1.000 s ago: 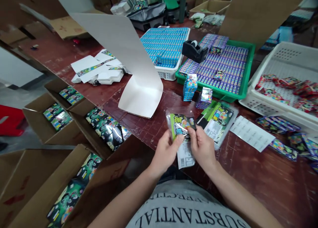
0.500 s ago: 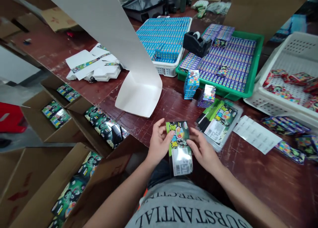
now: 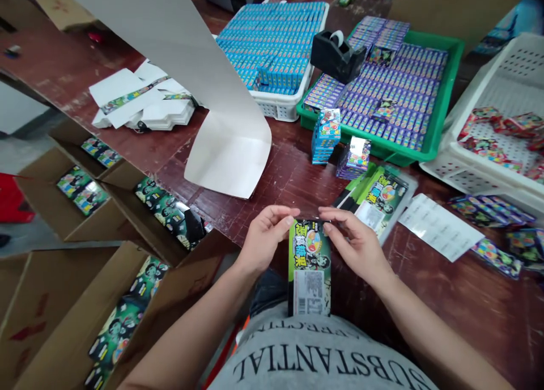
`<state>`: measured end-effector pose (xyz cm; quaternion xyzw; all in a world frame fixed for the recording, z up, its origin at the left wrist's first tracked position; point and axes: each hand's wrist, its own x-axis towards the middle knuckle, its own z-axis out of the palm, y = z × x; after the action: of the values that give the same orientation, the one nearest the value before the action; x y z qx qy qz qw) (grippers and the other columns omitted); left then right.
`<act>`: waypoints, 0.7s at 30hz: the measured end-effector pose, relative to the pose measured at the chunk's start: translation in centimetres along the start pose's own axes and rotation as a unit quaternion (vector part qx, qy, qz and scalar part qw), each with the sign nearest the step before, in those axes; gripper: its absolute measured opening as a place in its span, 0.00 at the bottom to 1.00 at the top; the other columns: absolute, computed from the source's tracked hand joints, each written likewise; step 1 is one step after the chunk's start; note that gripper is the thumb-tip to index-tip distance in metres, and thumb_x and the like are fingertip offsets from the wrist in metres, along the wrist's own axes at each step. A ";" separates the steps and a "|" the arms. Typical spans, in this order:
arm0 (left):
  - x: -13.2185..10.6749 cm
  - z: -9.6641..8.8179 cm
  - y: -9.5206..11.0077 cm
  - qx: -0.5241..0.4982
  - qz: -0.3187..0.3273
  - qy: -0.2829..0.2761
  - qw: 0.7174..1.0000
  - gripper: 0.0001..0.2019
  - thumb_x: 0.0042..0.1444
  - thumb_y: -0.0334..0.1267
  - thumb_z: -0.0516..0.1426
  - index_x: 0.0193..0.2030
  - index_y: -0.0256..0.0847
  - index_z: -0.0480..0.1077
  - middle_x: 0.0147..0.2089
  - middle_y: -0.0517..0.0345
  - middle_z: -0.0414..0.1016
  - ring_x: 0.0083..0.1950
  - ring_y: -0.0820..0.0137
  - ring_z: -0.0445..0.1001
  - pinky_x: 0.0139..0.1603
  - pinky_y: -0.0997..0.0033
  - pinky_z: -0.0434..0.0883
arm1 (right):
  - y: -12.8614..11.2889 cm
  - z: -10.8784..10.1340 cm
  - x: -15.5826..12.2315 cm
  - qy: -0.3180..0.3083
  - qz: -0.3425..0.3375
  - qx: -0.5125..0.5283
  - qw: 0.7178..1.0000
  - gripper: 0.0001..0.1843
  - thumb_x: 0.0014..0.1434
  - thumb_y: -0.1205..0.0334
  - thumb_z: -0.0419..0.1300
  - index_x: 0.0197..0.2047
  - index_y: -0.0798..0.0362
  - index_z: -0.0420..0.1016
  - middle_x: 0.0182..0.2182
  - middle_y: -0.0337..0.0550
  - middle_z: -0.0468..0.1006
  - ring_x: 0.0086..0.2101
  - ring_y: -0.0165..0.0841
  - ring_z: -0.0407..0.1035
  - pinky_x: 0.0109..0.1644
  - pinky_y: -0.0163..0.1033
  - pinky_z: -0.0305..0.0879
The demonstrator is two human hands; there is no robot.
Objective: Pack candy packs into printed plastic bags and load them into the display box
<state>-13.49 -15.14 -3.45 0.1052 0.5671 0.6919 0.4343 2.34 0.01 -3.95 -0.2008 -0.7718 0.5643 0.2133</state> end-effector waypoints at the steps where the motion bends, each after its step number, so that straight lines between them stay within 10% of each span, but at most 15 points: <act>1: 0.0 0.0 0.3 -0.005 -0.008 0.005 1.000 0.18 0.56 0.40 0.68 0.52 0.44 0.73 0.52 0.54 0.80 0.43 0.71 0.78 0.42 0.70 0.76 | -0.3 0.1 0.1 0.001 -0.011 -0.014 1.000 0.17 0.68 0.60 0.59 0.59 0.43 0.73 0.56 0.45 0.78 0.55 0.38 0.73 0.62 0.53 0.69; 5: 0.0 0.1 1.6 0.077 -0.039 -0.037 0.996 0.15 0.59 0.46 0.65 0.48 0.41 0.78 0.46 0.53 0.81 0.42 0.70 0.77 0.43 0.70 0.75 | -1.4 -0.1 0.9 -0.026 -0.024 -0.044 0.998 0.10 0.66 0.58 0.63 0.49 0.44 0.81 0.47 0.43 0.83 0.49 0.37 0.76 0.57 0.49 0.72; 13: 2.3 0.1 3.5 0.254 0.017 -0.099 0.962 0.05 0.57 0.38 0.64 0.36 0.38 0.77 0.34 0.58 0.81 0.34 0.74 0.76 0.39 0.73 0.71 | -3.4 -0.6 3.1 -0.028 0.187 0.004 0.982 0.15 0.57 0.48 0.69 0.37 0.51 0.82 0.33 0.42 0.84 0.31 0.33 0.76 0.35 0.39 0.72; 21: 1.9 -1.3 5.0 0.298 0.070 -0.222 0.926 0.08 0.58 0.42 0.66 0.35 0.39 0.80 0.47 0.53 0.83 0.47 0.67 0.81 0.49 0.68 0.74 | -4.0 -2.9 2.8 -0.193 0.075 -0.005 0.978 0.15 0.68 0.48 0.58 0.42 0.44 0.84 0.48 0.43 0.81 0.44 0.35 0.78 0.43 0.41 0.76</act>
<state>-17.89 -14.56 -0.16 0.4200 0.6273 0.4786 0.4483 1.39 2.69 0.96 -0.1465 -0.7840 0.6030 0.0165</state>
